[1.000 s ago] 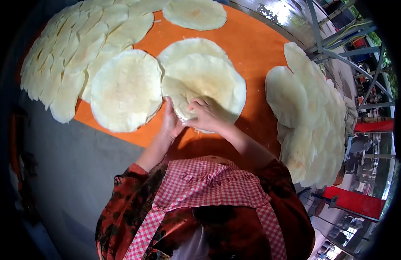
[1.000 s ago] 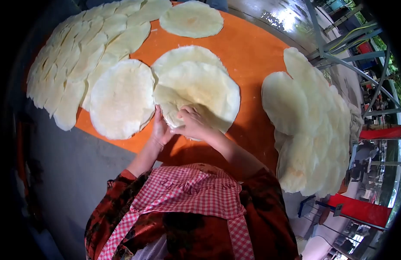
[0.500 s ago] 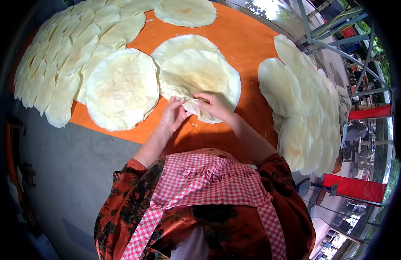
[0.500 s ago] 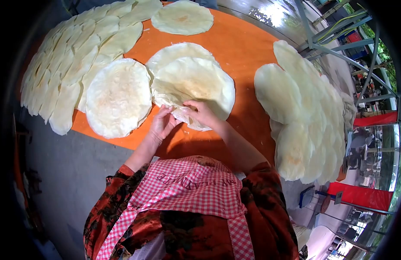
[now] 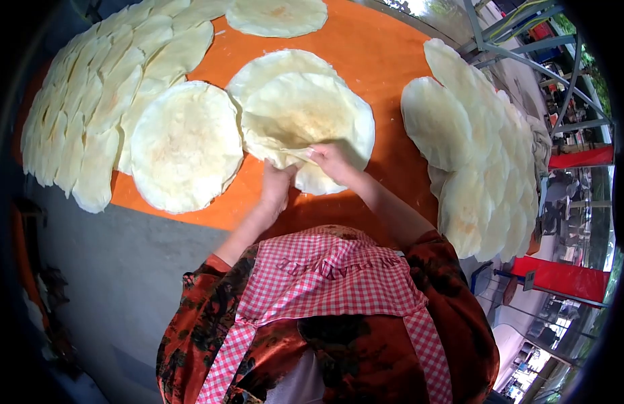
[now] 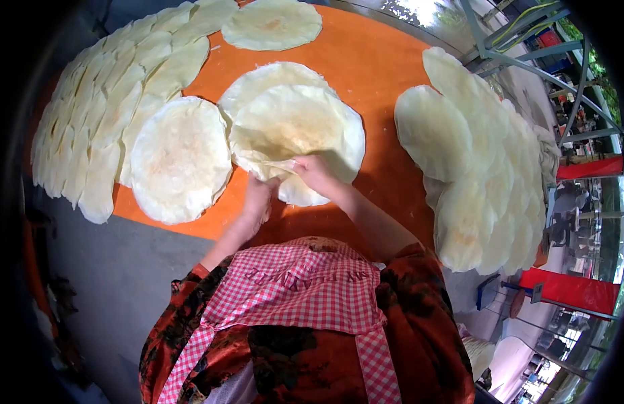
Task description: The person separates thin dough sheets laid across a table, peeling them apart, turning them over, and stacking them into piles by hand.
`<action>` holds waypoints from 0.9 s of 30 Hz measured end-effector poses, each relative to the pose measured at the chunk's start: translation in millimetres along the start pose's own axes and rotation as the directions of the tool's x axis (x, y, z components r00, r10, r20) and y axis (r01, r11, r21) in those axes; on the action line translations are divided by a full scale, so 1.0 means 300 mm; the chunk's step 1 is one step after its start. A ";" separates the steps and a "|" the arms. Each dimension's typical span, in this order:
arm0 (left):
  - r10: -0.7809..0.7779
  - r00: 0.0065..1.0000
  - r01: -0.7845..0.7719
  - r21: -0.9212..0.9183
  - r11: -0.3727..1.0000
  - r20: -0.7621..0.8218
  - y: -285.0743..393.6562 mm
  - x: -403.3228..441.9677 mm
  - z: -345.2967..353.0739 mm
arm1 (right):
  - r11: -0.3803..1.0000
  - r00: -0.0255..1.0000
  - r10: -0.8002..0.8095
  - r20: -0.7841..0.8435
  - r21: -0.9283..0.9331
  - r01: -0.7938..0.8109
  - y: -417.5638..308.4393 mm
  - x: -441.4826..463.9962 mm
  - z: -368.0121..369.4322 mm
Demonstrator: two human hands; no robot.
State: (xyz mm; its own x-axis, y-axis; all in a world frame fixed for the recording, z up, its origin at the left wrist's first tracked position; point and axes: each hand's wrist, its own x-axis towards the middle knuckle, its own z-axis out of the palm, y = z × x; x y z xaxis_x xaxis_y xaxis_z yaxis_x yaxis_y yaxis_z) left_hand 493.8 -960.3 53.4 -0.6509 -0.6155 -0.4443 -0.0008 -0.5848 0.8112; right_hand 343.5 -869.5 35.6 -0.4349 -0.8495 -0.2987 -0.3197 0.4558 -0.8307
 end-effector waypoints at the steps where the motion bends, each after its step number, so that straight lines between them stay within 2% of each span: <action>1: 0.057 0.998 -0.056 0.036 0.998 -0.029 -0.030 0.011 -0.017 | 0.997 0.999 0.029 0.016 -0.076 -0.028 -0.074 -0.025 -0.004; 2: 0.118 0.992 -0.116 0.067 0.991 -0.038 -0.061 0.031 -0.022 | 0.985 0.998 0.063 0.014 -0.159 -0.060 -0.118 -0.043 -0.012; 3: 0.076 0.995 -0.072 0.074 0.995 -0.059 -0.101 0.059 -0.047 | 0.939 0.954 -0.212 -0.210 -0.315 0.140 -0.122 -0.049 0.007; 4: 0.041 0.997 -0.036 0.077 0.996 -0.069 -0.124 0.085 -0.074 | 0.885 0.941 -0.275 -0.197 -0.435 0.168 -0.138 -0.005 -0.027; 5: 0.082 0.995 -0.076 0.093 0.993 -0.065 -0.089 0.075 -0.076 | 0.815 0.924 -0.337 -0.182 -0.548 0.189 -0.155 0.037 -0.062; 6: 0.086 0.996 -0.082 0.108 0.991 -0.033 -0.074 0.084 -0.101 | 0.813 0.991 -0.131 0.004 -0.572 0.109 -0.187 0.075 -0.125; 7: 0.151 0.987 -0.145 0.101 0.984 -0.054 -0.054 0.083 -0.109 | 0.972 0.944 -0.122 -0.307 -0.227 0.052 -0.285 0.064 -0.206; 8: 0.188 0.974 -0.175 0.100 0.979 -0.128 -0.073 0.120 -0.153 | 0.870 0.922 -0.359 -0.148 -0.411 0.273 -0.278 0.136 -0.350; 9: 0.125 0.976 -0.107 0.108 0.988 -0.176 -0.009 0.097 -0.140 | 0.888 0.888 -0.436 -0.147 -0.232 0.398 -0.234 0.240 -0.506; 10: 0.096 0.987 -0.081 0.109 0.991 -0.132 0.022 0.102 -0.175 | 0.858 0.847 -0.511 -0.145 -0.033 0.512 -0.192 0.343 -0.661; 11: 0.116 0.976 -0.096 0.113 0.989 -0.186 0.023 0.123 -0.210 | 0.786 0.801 -0.582 -0.141 0.155 0.599 -0.150 0.445 -0.814; 12: 0.152 0.970 -0.142 0.066 0.988 -0.190 0.055 0.108 -0.199 | 0.886 0.891 -0.422 -0.170 0.132 0.445 -0.270 0.363 -0.971; 13: 0.137 0.965 -0.117 0.099 0.988 -0.222 0.048 0.120 -0.219 | 0.898 0.882 -0.277 -0.382 0.225 0.379 -0.356 0.263 -1.051; 14: 0.124 0.959 -0.092 0.131 0.987 -0.254 0.039 0.134 -0.251 | 0.868 0.888 -0.137 -0.439 0.379 0.321 -0.377 0.234 -1.152; 16: 0.114 0.963 -0.103 0.058 0.993 -0.243 0.026 0.128 -0.287 | 0.930 0.940 -0.177 -0.293 0.263 0.257 -0.214 0.369 -1.543; 17: 0.103 0.957 -0.109 -0.005 0.994 -0.271 0.020 0.117 -0.289 | 0.927 0.906 -0.104 -0.411 0.289 0.237 -0.119 0.421 -1.684; 20: 0.053 0.955 -0.093 -0.126 0.988 -0.290 -0.038 0.100 -0.343 | 0.753 0.817 -0.176 -0.550 0.459 0.471 0.129 0.420 -1.910; 21: 0.039 0.968 -0.097 -0.225 0.970 -0.248 -0.038 0.075 -0.324 | 0.802 0.796 -0.165 -0.583 0.391 0.452 0.222 0.416 -1.955; 22: 0.032 0.979 -0.097 -0.323 0.941 -0.201 -0.023 0.044 -0.289 | 0.951 0.807 -0.135 -0.575 0.153 0.268 0.355 0.409 -1.967; 23: 0.006 0.984 -0.073 -0.371 0.926 -0.177 -0.011 0.018 -0.260 | 0.937 0.834 -0.141 -0.534 -0.343 -0.061 0.510 0.395 -1.950; 24: -0.019 0.988 -0.047 -0.418 0.907 -0.152 -0.005 -0.003 -0.241 | 0.619 0.878 -0.127 -0.462 -0.729 -0.294 0.654 0.394 -1.921; 25: 0.015 0.991 -0.061 -0.364 0.929 -0.130 -0.020 -0.011 -0.238 | 0.387 0.903 -0.100 -0.418 -0.852 -0.351 0.789 0.434 -1.902; 27: 0.033 0.992 -0.065 -0.274 0.960 -0.119 -0.021 -0.022 -0.210 | 0.223 0.846 -0.210 -0.491 -0.866 -0.447 1.277 0.710 -1.922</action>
State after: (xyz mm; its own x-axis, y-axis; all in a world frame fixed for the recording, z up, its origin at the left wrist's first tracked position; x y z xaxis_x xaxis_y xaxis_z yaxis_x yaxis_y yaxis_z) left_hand 546.0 -985.7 27.3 -0.5553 -0.6930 -0.4598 0.2491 -0.6661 0.7030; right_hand -357.0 -722.7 -75.4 -0.7135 -0.6839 0.1524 -0.6061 0.7116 0.3555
